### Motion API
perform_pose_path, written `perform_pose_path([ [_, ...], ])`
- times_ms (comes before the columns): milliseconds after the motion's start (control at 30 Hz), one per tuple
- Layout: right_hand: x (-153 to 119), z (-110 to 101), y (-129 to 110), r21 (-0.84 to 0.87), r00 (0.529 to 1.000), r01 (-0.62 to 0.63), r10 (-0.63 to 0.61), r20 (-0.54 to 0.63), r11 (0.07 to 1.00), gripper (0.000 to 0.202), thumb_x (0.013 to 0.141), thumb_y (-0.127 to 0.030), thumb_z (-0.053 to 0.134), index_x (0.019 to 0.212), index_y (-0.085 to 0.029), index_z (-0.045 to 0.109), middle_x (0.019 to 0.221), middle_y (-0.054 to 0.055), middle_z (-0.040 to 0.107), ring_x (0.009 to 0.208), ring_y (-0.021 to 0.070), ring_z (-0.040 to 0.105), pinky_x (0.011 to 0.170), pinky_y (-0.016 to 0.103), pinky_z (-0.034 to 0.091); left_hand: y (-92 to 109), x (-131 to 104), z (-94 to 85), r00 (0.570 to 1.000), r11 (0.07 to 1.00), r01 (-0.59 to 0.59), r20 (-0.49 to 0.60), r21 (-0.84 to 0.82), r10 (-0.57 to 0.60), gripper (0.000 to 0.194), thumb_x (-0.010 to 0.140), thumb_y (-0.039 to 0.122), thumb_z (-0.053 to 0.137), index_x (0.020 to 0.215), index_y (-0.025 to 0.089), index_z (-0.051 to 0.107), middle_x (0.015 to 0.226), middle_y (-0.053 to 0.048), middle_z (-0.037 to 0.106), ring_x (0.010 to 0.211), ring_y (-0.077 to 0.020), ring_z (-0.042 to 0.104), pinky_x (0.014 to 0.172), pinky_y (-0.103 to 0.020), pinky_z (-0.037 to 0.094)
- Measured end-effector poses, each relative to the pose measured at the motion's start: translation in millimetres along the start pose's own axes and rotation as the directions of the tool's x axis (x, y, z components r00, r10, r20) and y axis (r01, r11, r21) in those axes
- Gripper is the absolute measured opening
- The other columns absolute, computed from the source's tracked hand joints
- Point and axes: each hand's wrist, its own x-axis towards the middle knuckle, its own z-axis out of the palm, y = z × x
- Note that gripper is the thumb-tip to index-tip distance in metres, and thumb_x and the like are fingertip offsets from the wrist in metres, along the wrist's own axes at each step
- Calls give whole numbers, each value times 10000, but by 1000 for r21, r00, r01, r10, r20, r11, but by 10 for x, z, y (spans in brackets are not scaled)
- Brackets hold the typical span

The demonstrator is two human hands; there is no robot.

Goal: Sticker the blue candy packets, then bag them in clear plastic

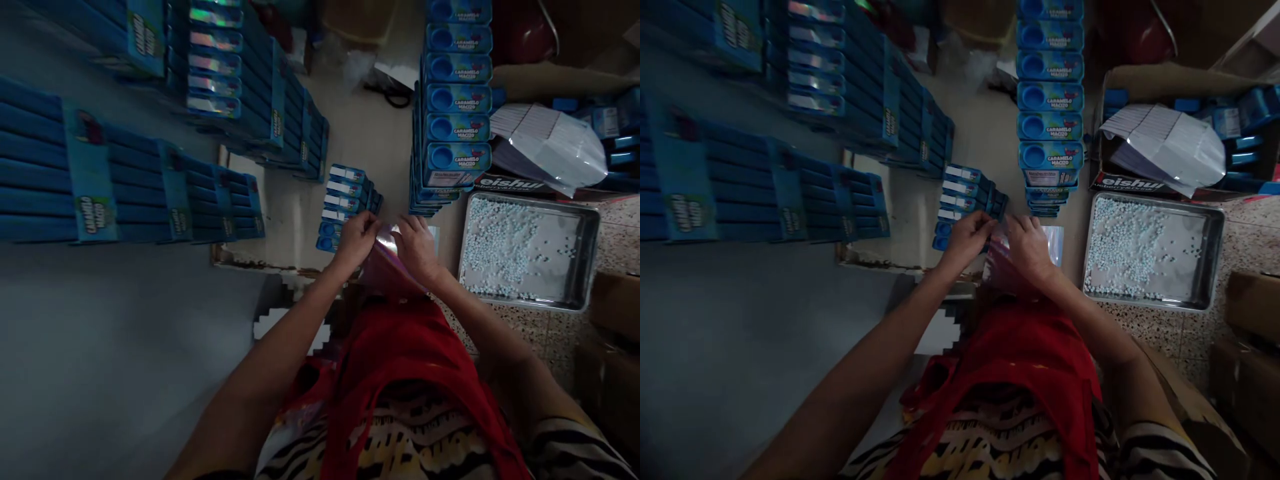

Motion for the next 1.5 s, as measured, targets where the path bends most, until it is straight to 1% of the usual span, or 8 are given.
perform_pose_path([
  [133,30,232,-106,43,1000,-24,24,-5,999,355,1043,-209,509,1334,-194,711,1263,154,739,1134,316,648,1031,463,525,12,-29,10,1000,997,20,-16,-75,-22,154,919,290,608,782,222,585,732,8,638,731,-177,607,704,-294,458],
  [333,-170,420,-111,113,998,42,-36,-48,993,506,1007,-194,539,1511,-208,583,1450,149,665,1315,312,605,1138,494,493,-65,-16,90,994,977,68,-73,-202,-84,208,937,347,583,769,233,536,676,25,559,668,-159,564,648,-277,447],
  [467,-249,368,-81,95,999,6,-1,-46,996,360,1045,-173,508,1348,-213,697,1312,125,744,1222,272,646,1093,440,510,-95,-6,83,995,964,72,-43,-257,-86,196,924,354,592,782,234,532,690,30,538,677,-153,550,651,-265,458],
  [667,-146,248,-66,33,996,45,-43,-77,998,254,1049,-186,540,1183,-243,748,1430,114,685,1326,270,606,1142,451,468,-27,-19,-15,995,951,101,41,-293,-93,187,901,368,605,787,237,535,701,27,525,690,-152,530,654,-253,467],
  [900,-155,201,-125,30,994,102,-101,-49,994,269,1071,-204,498,1217,-189,724,1454,126,688,1320,270,630,1138,419,482,55,-35,57,990,954,105,-59,-279,-127,178,913,330,590,775,235,528,675,33,505,644,-149,506,613,-263,418],
  [1067,-257,113,-96,47,998,54,-53,-13,997,241,1044,-189,549,1196,-221,734,1367,117,728,1297,267,622,1132,431,473,149,-20,80,989,958,85,-94,-273,-114,174,924,299,589,775,230,532,664,42,475,636,-144,474,618,-268,387],
  [1267,-155,-2,-59,31,1000,28,-28,2,999,206,1027,-178,560,1085,-211,756,1494,145,643,1310,288,608,1120,456,473,279,-51,-5,1000,992,-10,-29,-130,6,130,925,253,578,802,230,541,739,24,571,726,-159,548,705,-277,433],
  [1500,-199,189,-171,104,990,49,-35,-135,993,219,1050,-178,524,1076,-223,736,1443,112,697,1260,239,667,1097,408,534,232,-83,-40,995,993,-59,-84,-102,51,141,957,265,555,821,233,535,753,17,598,750,-174,576,732,-294,442],
])
